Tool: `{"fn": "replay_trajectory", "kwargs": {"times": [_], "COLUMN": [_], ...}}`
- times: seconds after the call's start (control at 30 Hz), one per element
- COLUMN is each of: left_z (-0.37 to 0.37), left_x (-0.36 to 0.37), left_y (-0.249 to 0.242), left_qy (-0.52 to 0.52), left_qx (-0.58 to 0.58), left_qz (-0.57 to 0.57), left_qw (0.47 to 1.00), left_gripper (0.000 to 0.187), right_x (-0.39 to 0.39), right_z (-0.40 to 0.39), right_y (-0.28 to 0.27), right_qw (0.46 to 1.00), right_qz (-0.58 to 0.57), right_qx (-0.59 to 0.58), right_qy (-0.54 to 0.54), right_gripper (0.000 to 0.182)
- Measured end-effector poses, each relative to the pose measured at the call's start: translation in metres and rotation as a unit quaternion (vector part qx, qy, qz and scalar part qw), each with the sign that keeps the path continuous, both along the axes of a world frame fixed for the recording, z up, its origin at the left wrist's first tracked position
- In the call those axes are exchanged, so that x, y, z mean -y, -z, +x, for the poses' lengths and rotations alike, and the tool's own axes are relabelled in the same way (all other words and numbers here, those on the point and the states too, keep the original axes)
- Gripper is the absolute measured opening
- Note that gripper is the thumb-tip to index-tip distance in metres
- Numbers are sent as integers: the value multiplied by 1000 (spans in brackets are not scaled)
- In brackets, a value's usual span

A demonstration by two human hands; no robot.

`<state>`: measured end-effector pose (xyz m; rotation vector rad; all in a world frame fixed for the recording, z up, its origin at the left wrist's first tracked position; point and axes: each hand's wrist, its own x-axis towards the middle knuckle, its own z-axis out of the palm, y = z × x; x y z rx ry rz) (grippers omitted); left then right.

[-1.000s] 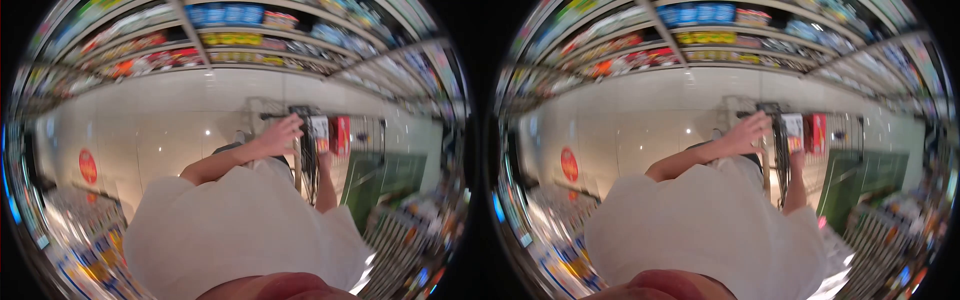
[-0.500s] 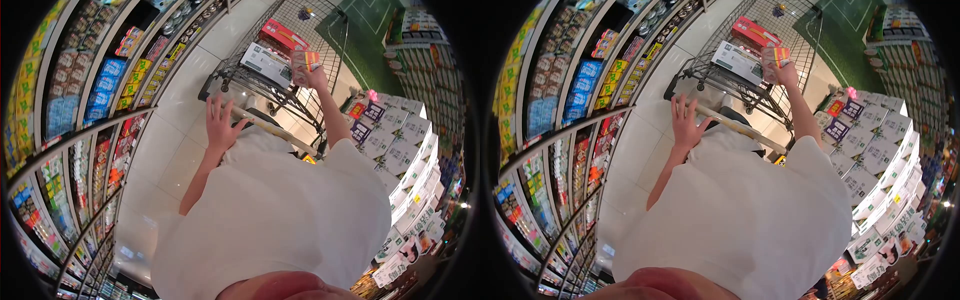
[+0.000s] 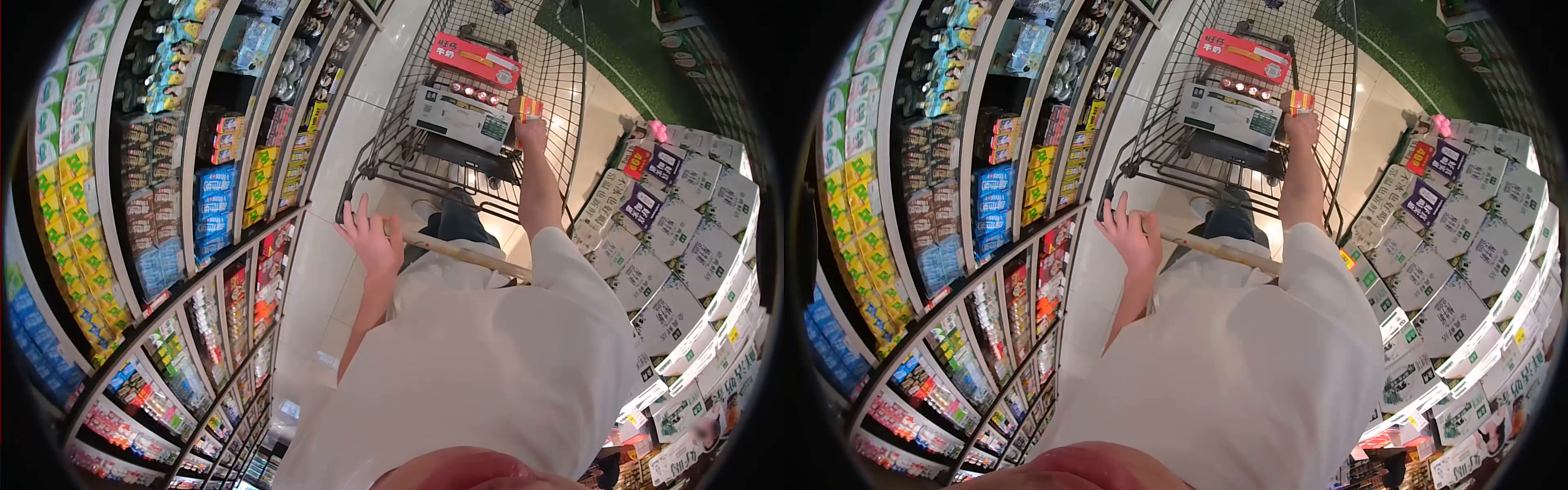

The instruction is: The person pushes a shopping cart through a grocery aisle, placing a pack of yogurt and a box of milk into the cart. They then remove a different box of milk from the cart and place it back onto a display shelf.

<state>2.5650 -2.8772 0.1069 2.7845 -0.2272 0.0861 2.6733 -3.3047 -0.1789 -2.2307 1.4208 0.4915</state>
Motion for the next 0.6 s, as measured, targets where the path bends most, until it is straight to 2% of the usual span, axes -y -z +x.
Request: {"fn": "replay_trajectory", "kwargs": {"times": [0.03, 0.13, 0.17, 0.27, 0.3, 0.33, 0.4, 0.47, 0.53, 0.6], "left_z": [1, 7, 8, 15, 18, 20, 25, 28, 34, 35], "left_x": [0, 2, 2, 3, 4, 5, 4, 4, 7, 10], "left_y": [-1, -1, 0, 2, 2, 2, 2, 0, -1, -4], "left_qy": [1, 0, 0, -5, -7, -5, 1, -1, -8, -17], "left_qx": [-7, -11, -10, -3, 1, 3, 9, 6, 7, 4], "left_qz": [6, 18, 19, 11, 5, 3, 1, 2, -1, -3], "left_qw": [1000, 1000, 1000, 1000, 1000, 1000, 1000, 1000, 1000, 1000], "left_gripper": [19, 16, 15, 13, 13, 12, 12, 12, 11, 10], "right_x": [-9, -7, 3, 14, 11, 10, 8, -11, -30, -50], "right_z": [3, -1, -3, 21, 38, 55, 94, 129, 163, 177], "right_y": [-26, -6, 6, -16, -34, -44, -63, -76, -77, -59], "right_qw": [998, 995, 993, 999, 998, 990, 950, 903, 859, 863], "right_qz": [33, 64, 78, 46, 19, -11, -69, -99, -112, -139], "right_qx": [-43, -82, -77, 0, 35, 126, 270, 334, 354, 291], "right_qy": [29, -7, -51, -28, -44, -66, -143, -251, -352, -388], "right_gripper": [78, 71, 65, 63, 49, 49, 49, 47, 43, 39]}}
